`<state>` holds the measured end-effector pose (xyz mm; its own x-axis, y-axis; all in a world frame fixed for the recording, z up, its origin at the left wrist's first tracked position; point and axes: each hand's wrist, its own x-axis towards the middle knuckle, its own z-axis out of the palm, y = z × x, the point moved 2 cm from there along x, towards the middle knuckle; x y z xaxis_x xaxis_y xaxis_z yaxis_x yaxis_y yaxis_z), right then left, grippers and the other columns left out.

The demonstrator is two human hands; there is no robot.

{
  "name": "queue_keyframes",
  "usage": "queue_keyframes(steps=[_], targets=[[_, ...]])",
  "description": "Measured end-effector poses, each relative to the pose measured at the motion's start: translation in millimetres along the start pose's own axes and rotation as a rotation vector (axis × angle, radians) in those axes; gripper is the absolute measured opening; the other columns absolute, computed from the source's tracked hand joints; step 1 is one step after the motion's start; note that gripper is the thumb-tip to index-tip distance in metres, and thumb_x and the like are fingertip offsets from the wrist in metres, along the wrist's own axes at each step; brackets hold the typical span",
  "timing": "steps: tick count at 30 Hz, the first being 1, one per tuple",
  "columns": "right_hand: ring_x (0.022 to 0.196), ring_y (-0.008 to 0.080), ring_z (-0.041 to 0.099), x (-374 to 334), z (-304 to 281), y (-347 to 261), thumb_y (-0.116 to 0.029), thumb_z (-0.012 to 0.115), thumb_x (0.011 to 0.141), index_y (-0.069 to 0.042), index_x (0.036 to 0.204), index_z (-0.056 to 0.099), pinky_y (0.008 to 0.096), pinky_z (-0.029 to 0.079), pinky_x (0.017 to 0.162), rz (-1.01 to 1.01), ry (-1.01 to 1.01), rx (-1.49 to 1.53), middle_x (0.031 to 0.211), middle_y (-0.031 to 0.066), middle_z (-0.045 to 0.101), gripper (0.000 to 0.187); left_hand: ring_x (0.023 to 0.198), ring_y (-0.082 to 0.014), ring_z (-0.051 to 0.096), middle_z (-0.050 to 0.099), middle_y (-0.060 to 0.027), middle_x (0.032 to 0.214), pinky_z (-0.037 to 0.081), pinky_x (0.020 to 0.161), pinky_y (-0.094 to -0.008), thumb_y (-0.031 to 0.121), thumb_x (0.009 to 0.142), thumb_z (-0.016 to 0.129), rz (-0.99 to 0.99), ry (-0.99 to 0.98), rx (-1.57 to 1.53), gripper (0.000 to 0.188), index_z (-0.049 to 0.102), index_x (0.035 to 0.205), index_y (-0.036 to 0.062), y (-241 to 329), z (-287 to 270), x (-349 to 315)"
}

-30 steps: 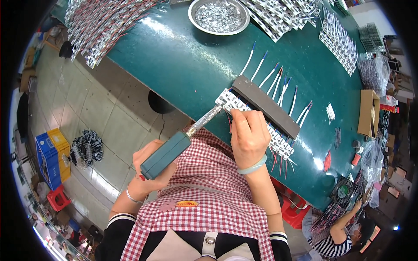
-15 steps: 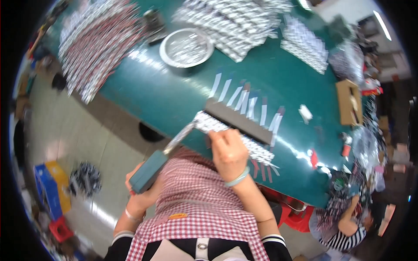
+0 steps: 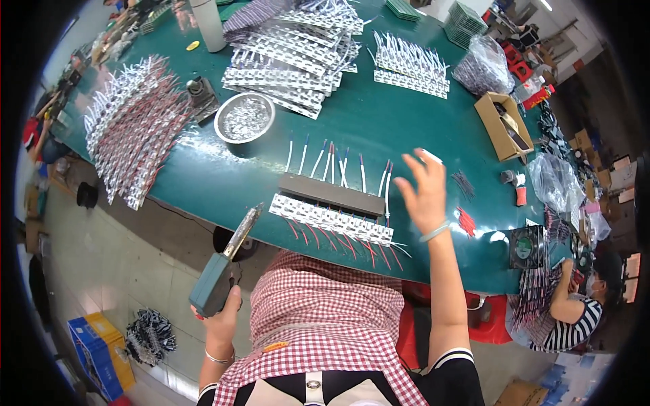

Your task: The person solders wires onto circuit board strips using a soldering tool, picking up and positioning wires onto the board contacts by hand. The person also arranges circuit boards and metal weights on the work table.

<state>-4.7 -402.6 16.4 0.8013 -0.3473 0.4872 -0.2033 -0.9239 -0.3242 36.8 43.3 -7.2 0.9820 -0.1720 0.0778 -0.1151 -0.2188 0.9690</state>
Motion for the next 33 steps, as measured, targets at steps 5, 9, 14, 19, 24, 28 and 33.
queue_keyframes(steps=[5,9,14,19,24,28,33], targets=[[0.115,0.036,0.053,0,33,-77,-0.017,0.078,0.083,-0.004,0.133,0.058,0.0431,0.044,0.101,-0.19,-0.41,0.412,0.126,0.0169,0.058,0.055,0.061,-0.0071,0.056,0.069,-0.0087,0.105,0.046,0.053,-0.0219,-0.009,0.085,0.068,0.021,0.036,-0.076,0.038,0.062,0.122,-0.0029,11,3,-6],[0.106,0.0339,0.054,-4,52,-90,-0.007,0.075,0.082,-0.003,0.132,0.057,0.0414,0.047,0.092,-0.263,-0.368,0.252,0.113,0.0147,0.059,0.053,0.061,-0.008,0.057,0.069,-0.0123,0.108,0.047,0.052,-0.0226,-0.012,0.083,0.065,0.098,0.018,-0.064,0.04,0.06,0.123,-0.0051,2,-5,-11],[0.104,0.0321,0.054,-1,54,-85,-0.005,0.075,0.078,-0.005,0.128,0.06,0.0416,0.046,0.087,-0.278,-0.283,0.269,0.11,0.012,0.06,0.052,0.06,-0.0082,0.057,0.068,-0.0136,0.108,0.046,0.051,-0.0228,-0.012,0.083,0.065,0.009,0.079,-0.121,0.04,0.06,0.122,-0.0062,5,-11,-18],[0.105,0.0342,0.055,43,53,-54,-0.003,0.072,0.078,-0.008,0.126,0.063,0.0428,0.046,0.087,-0.24,-0.091,0.138,0.11,0.0131,0.061,0.05,0.059,-0.0082,0.056,0.068,-0.0137,0.111,0.045,0.05,-0.023,-0.01,0.083,0.067,-0.028,0.18,-0.206,0.04,0.061,0.123,-0.0057,12,-11,-13],[0.106,0.0323,0.055,92,88,7,-0.008,0.074,0.078,-0.011,0.126,0.064,0.0445,0.046,0.086,-0.237,-0.04,-0.017,0.111,0.0112,0.061,0.049,0.056,-0.0064,0.054,0.066,-0.0028,0.079,0.042,0.05,-0.0216,-0.006,0.084,0.07,-0.069,0.3,-0.248,0.036,0.064,0.12,-0.0027,-9,-12,-10],[0.108,0.0337,0.054,88,103,39,-0.01,0.073,0.082,-0.01,0.126,0.063,0.0455,0.045,0.089,-0.251,-0.129,0.024,0.112,0.0124,0.061,0.046,0.089,-0.0133,0.062,0.065,-0.0061,0.097,0.05,0.082,-0.0305,0.01,0.083,0.082,-0.281,0.293,-0.246,0.045,0.052,0.115,0.0006,-19,-16,-18],[0.115,0.0366,0.055,68,52,-27,-0.008,0.072,0.083,-0.006,0.128,0.061,0.0442,0.045,0.099,-0.277,-0.187,0.126,0.122,0.0172,0.061,0.047,0.081,-0.0118,0.063,0.069,-0.0044,0.093,0.05,0.074,-0.0297,0.009,0.081,0.082,-0.219,0.291,-0.121,0.025,0.066,0.099,0.0001,6,-12,-4]])
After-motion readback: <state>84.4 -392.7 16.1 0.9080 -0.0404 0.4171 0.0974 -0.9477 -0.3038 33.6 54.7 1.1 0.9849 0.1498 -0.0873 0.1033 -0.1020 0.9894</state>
